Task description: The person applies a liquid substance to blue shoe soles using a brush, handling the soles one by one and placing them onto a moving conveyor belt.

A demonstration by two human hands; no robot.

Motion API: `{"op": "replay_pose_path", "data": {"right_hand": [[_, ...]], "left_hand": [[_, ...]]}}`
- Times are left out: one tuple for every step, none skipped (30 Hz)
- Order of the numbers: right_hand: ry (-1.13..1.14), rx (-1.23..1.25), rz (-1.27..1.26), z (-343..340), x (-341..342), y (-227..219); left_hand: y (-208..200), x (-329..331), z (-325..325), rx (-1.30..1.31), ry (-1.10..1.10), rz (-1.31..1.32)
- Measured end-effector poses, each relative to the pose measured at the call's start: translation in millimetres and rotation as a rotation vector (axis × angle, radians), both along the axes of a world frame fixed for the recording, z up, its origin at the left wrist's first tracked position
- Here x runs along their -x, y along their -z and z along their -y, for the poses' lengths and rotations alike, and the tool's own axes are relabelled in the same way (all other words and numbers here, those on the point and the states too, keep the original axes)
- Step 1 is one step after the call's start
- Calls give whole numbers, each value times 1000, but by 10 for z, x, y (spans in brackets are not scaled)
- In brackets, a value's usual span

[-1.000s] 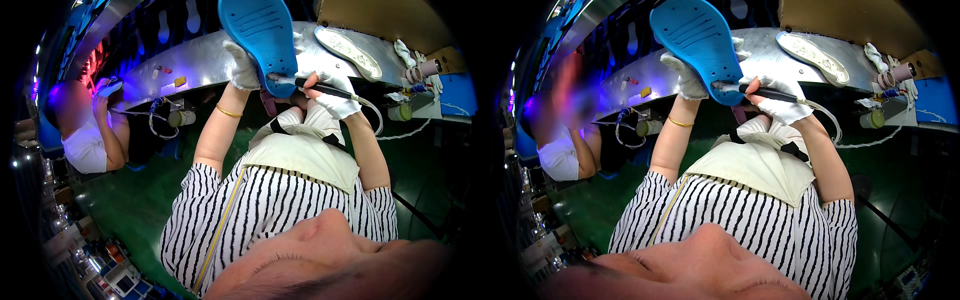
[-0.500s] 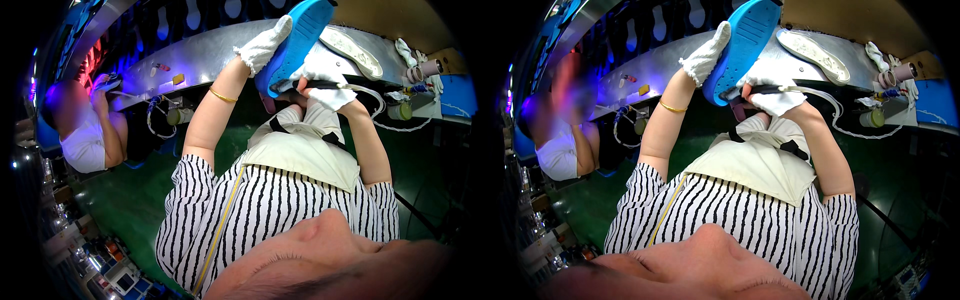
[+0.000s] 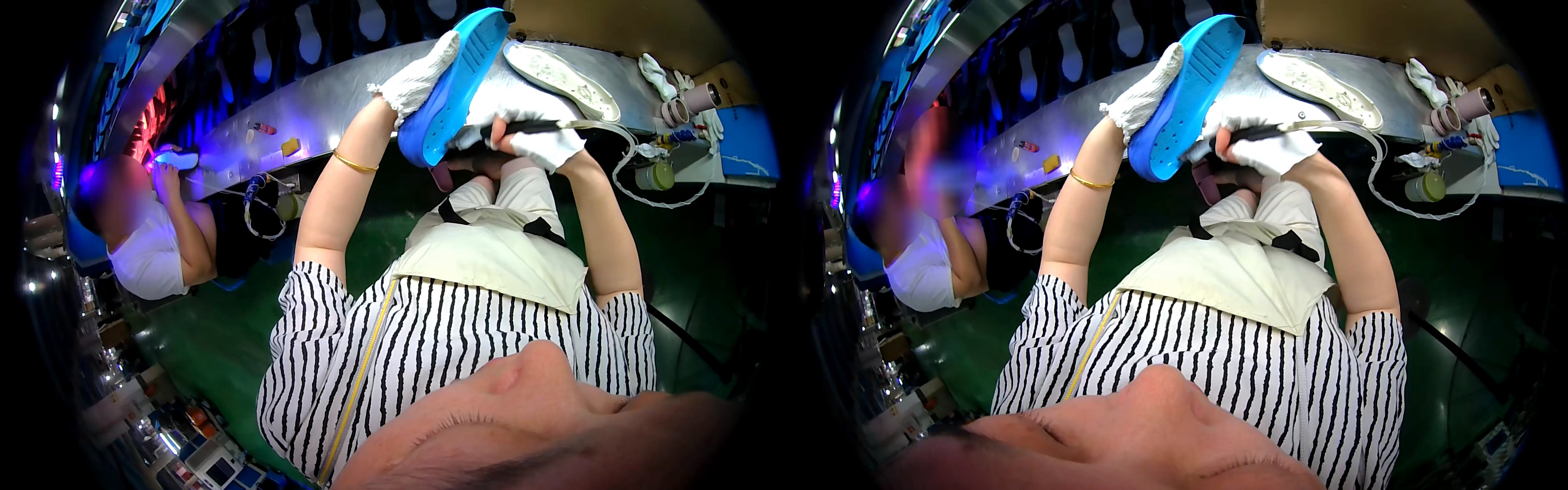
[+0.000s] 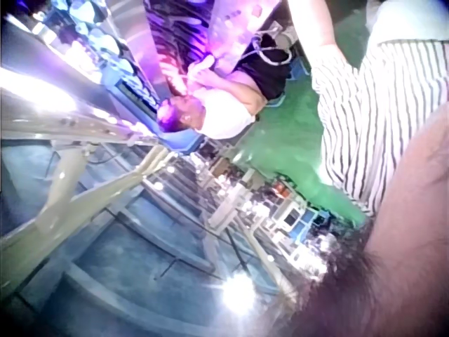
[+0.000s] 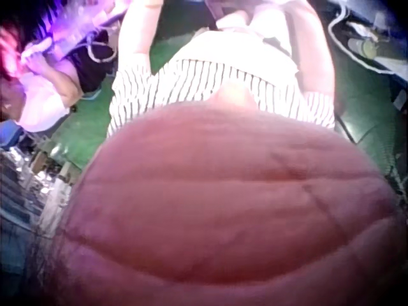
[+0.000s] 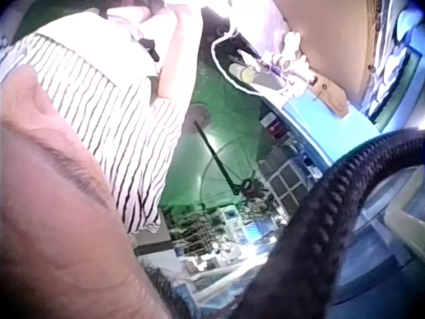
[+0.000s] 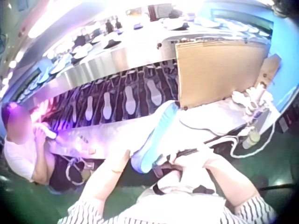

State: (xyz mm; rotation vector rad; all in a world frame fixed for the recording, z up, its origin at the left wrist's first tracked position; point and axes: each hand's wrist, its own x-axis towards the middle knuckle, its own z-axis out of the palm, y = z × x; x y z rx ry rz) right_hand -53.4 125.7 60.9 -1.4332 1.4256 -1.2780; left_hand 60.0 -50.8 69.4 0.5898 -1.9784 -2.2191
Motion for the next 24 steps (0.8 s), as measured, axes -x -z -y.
{"op": "replay_pose_path", "data": {"right_hand": [[5, 17, 76, 27, 49, -8], [86, 44, 121, 24, 51, -28], [107, 98, -58, 52, 90, -13], [104, 101, -142, 48, 86, -18], [101, 104, -227, 41, 79, -24], [62, 120, -264, 31, 91, -35], [22, 137, -302, 14, 107, -46], [5, 136, -280, -9, 120, -52], [37, 177, -237, -33, 147, -50], [68, 218, -193, -56, 173, -50], [97, 257, -148, -77, 184, -61], [192, 224, -95, -112, 164, -111], [271, 152, -31, -120, 175, -79], [290, 178, 19, -124, 142, -76], [276, 218, 69, -101, 43, -132], [298, 226, 49, -79, -19, -117], [351, 223, 24, -100, -37, -55], [407, 212, 28, -147, 3, 11], [407, 193, 56, -152, -15, 83], [412, 193, 95, -127, -62, 95], [425, 186, 132, -135, -110, 100], [453, 223, 59, -122, -93, 157], [469, 270, 136, -115, -82, 175], [501, 313, 130, -92, -49, 196]], "left_hand": [[-79, -11, -53, -10, -5, -8], [-95, 1, -47, -5, -4, -12], [-112, -10, -42, 2, -11, -17], [-73, -8, 22, 23, -12, -18], [-35, -12, 75, 45, -13, -19], [-4, -14, 110, 25, -37, 21], [16, -42, 166, -13, -54, -19], [26, -88, 232, -51, -72, -59], [-9, -81, 239, -92, -78, -98], [-47, -82, 204, -65, -161, -289], [-120, -127, 236, -141, -107, -508], [-149, -131, 256, -320, -140, -596], [-164, -123, 269, -502, -171, -679], [-189, -170, 297, -676, -213, -762], [63, -334, 539, -814, -23, -731], [350, -435, 791, -944, 171, -655], [566, -424, 917, -1113, 345, -455], [404, -333, 414, -1242, 159, -446], [374, -388, 238, -1290, 295, -435], [417, -429, 74, -1150, 108, -432], [540, -444, -30, -1113, 92, -493], [641, -436, -139, -1137, 89, -518], [718, -424, -245, -1162, 85, -544], [663, -414, -373, -1149, 93, -534]]}}
